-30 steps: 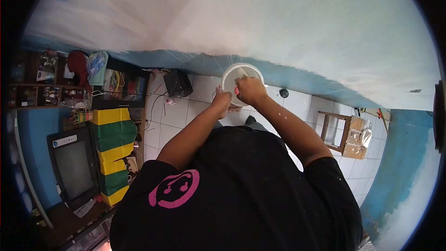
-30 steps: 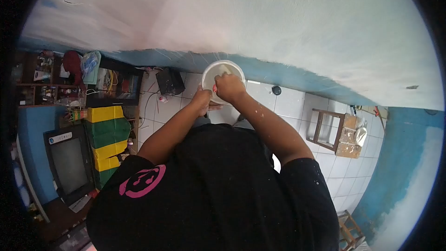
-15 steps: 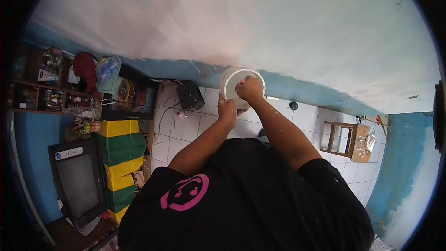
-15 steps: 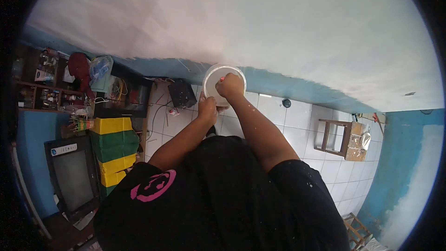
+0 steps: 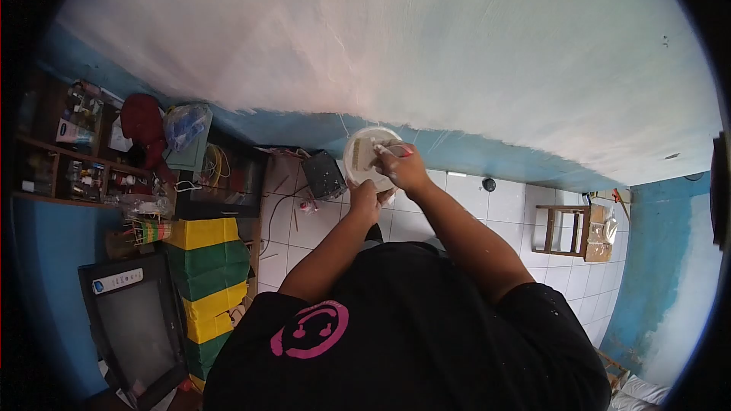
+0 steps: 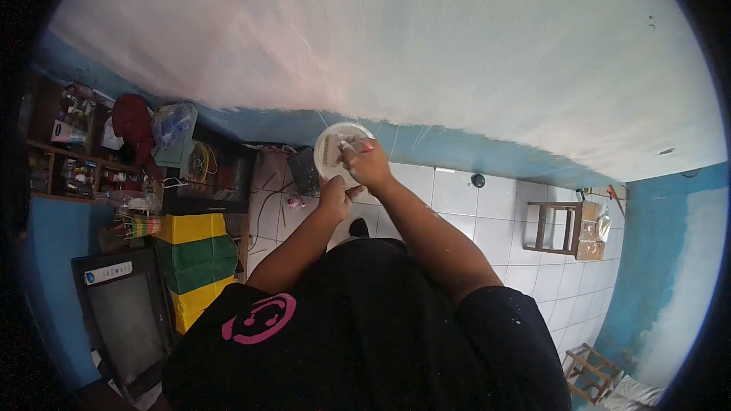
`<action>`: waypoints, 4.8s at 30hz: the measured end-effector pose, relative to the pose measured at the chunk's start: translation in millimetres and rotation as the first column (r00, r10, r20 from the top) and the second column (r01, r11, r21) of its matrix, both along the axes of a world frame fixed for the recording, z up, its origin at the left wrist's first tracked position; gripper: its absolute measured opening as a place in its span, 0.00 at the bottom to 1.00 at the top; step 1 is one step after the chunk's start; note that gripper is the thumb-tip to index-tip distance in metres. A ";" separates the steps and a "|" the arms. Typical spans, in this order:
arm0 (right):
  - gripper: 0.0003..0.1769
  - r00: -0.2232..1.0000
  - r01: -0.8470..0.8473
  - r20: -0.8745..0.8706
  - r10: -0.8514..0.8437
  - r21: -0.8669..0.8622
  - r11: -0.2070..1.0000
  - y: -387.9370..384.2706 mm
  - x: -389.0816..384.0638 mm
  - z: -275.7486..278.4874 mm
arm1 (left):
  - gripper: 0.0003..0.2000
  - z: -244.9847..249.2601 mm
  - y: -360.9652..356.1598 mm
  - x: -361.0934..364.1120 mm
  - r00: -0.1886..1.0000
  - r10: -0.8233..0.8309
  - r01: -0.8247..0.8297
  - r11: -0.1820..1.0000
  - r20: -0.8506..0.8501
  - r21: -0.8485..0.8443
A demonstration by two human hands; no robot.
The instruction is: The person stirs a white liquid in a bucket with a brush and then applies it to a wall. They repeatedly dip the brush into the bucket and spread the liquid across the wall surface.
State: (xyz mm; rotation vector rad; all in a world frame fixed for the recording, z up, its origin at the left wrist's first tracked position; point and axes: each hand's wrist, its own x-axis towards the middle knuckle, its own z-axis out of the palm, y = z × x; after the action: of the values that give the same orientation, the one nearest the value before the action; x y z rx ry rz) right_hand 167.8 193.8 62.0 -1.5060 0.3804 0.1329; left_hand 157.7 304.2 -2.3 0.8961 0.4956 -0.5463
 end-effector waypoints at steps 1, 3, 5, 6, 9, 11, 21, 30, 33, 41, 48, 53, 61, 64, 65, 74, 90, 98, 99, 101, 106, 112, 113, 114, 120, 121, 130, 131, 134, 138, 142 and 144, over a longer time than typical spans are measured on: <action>0.12 0.999 0.040 -0.031 -0.036 0.138 0.990 -6.0 -11.3 13.3 | 0.29 -7.3 8.8 1.3 1.000 0.000 0.000 0.999 -0.013 -0.047; 0.15 0.990 0.125 -0.106 -0.090 0.401 0.907 -19.1 -34.0 32.6 | 0.26 -6.8 25.2 4.1 0.994 -0.094 0.089 0.993 -0.054 -0.078; 0.17 0.983 0.184 -0.137 -0.126 0.615 0.767 -38.9 -55.8 41.8 | 0.26 5.7 33.6 5.7 0.976 -0.202 0.192 0.974 -0.080 -0.120; 0.18 0.986 0.169 -0.119 -0.120 0.679 0.714 -50.0 -66.7 42.9 | 0.24 9.1 31.8 5.2 0.967 -0.251 0.245 0.965 -0.053 -0.096; 0.18 0.978 0.194 -0.106 -0.178 0.773 0.604 -75.1 -92.3 35.4 | 0.24 22.3 24.8 1.6 0.936 -0.353 0.353 0.934 0.005 -0.062; 0.17 0.963 0.236 -0.113 -0.243 0.788 0.569 -84.4 -103.8 32.6 | 0.24 34.2 13.5 -2.0 0.919 -0.395 0.395 0.919 -0.003 0.006; 0.13 0.821 0.421 0.046 -0.568 0.623 0.659 -164.7 -126.7 40.4 | 0.23 55.5 -38.4 -25.9 0.854 -0.519 0.518 0.850 -0.014 0.093; 0.09 0.307 0.843 0.949 0.074 -0.307 0.442 -238.0 -114.1 246.6 | 0.25 90.9 -79.0 -52.3 0.871 -0.491 0.490 0.869 -0.006 0.071; 0.10 0.062 0.881 0.992 0.113 -0.108 0.461 -250.2 -110.1 231.0 | 0.26 98.1 -85.5 -63.0 0.903 -0.429 0.429 0.903 0.007 0.021; 0.08 0.371 0.790 0.914 -0.162 -0.219 0.573 -271.1 -95.2 173.5 | 0.26 89.7 -70.3 -97.7 0.939 -0.343 0.344 0.938 -0.016 0.054; 0.15 0.480 0.757 0.877 0.020 -0.426 0.496 -286.3 -66.1 143.6 | 0.28 94.4 -50.6 -105.7 0.951 -0.304 0.307 0.947 -0.050 0.093; 0.15 0.392 0.836 0.909 -0.140 -0.288 0.468 -261.6 -100.9 160.4 | 0.28 80.4 -42.0 -85.2 0.933 -0.357 0.360 0.931 -0.047 0.057; 0.14 0.223 0.871 0.842 -0.492 0.055 0.488 -242.7 -20.6 68.4 | 0.23 80.8 -4.6 -21.0 0.788 -0.614 0.612 0.775 -0.042 0.158; 0.11 0.168 0.739 0.555 -0.815 0.477 0.477 -186.3 -34.2 10.1 | 0.25 81.3 11.8 -1.5 0.766 -0.642 0.638 0.755 -0.027 0.148; 0.12 0.283 0.757 0.450 -0.847 0.437 0.485 -178.7 -37.2 -3.3 | 0.26 80.4 19.5 -0.4 0.766 -0.642 0.640 0.756 -0.032 0.139; 0.20 0.274 0.770 0.572 -0.773 0.351 0.532 -179.1 -27.4 157.0 | 0.24 56.0 69.6 47.8 0.647 -0.757 0.763 0.640 -0.094 0.096; 0.13 0.509 0.836 0.510 -0.693 -0.099 0.540 -155.4 -9.8 -31.6 | 0.24 63.4 132.0 79.3 0.631 -0.773 0.771 0.614 -0.068 0.170; 0.15 0.117 0.681 0.824 -0.555 0.340 0.648 -163.5 -8.0 178.3 | 0.23 58.5 126.7 79.7 0.611 -0.791 0.786 0.599 -0.043 0.150; 0.14 0.137 0.688 0.868 -0.476 0.263 0.676 -168.2 -0.5 141.5 | 0.24 59.2 125.9 81.3 0.597 -0.802 0.798 0.587 -0.039 0.140; 0.14 0.123 0.621 0.777 -0.617 0.424 0.659 -149.3 7.3 71.6 | 0.22 58.2 125.1 83.3 0.591 -0.806 0.800 0.582 -0.028 0.144; 0.09 0.344 0.872 0.109 -0.933 0.331 0.360 -120.9 -13.0 -43.8 | 0.22 58.8 117.8 89.6 0.561 -0.825 0.812 0.564 0.062 0.149; 0.11 0.415 0.773 0.480 -0.773 0.262 0.578 -188.1 -25.6 125.5 | 0.25 61.4 100.3 84.4 0.612 -0.791 0.787 0.608 -0.007 0.106; 0.12 0.405 0.761 0.572 -0.713 0.221 0.610 -194.4 -33.7 158.8 | 0.25 64.3 93.6 79.4 0.631 -0.776 0.771 0.625 -0.011 0.119; 0.13 0.370 0.742 0.639 -0.675 0.234 0.628 -196.1 -41.5 184.9 | 0.24 66.2 87.5 76.0 0.649 -0.761 0.755 0.642 -0.016 0.134; 0.15 0.434 0.613 0.617 -0.656 0.332 0.717 -218.2 -50.3 80.7 | 0.23 45.8 64.0 62.3 0.578 -0.815 0.815 0.575 -0.042 0.070; 0.13 0.500 0.633 0.633 -0.591 0.199 0.748 -223.8 -49.7 18.7 | 0.23 52.0 54.1 54.7 0.604 -0.795 0.795 0.595 -0.055 0.120; 0.08 0.457 0.588 0.658 -0.599 0.282 0.758 -260.7 -55.4 123.7 | 0.22 87.4 -35.3 18.0 0.681 -0.730 0.693 0.620 -0.052 0.367; 0.08 0.388 0.576 0.700 -0.600 0.324 0.750 -269.4 -59.6 163.7 | 0.22 91.7 -45.1 9.9 0.700 -0.712 0.679 0.642 -0.050 0.355; 0.08 0.243 0.787 0.959 -0.144 -0.108 0.607 -305.6 -66.9 183.6 | 0.22 95.9 -64.5 -11.7 0.763 -0.646 0.619 0.713 -0.036 0.328; 0.06 0.576 0.536 0.795 -0.192 -0.189 0.823 -303.6 -69.5 87.8 | 0.23 89.0 -78.3 -46.8 0.819 -0.570 0.561 0.770 -0.067 0.302; 0.08 0.745 0.521 0.637 -0.199 -0.370 0.769 -282.2 -94.3 -54.2 | 0.25 92.4 -86.7 -69.3 0.821 -0.552 0.567 0.757 -0.147 0.325; 0.07 0.799 0.541 0.434 -0.416 -0.217 0.813 -271.8 -91.9 -79.1 | 0.25 94.4 -88.9 -70.7 0.829 -0.541 0.553 0.760 -0.139 0.342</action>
State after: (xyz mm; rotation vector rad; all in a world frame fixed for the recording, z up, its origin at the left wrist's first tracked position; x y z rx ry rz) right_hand 75.9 -78.1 -17.1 -1.6711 0.4906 -0.6531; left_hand 87.0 215.2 92.0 1.4170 0.3619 -1.0295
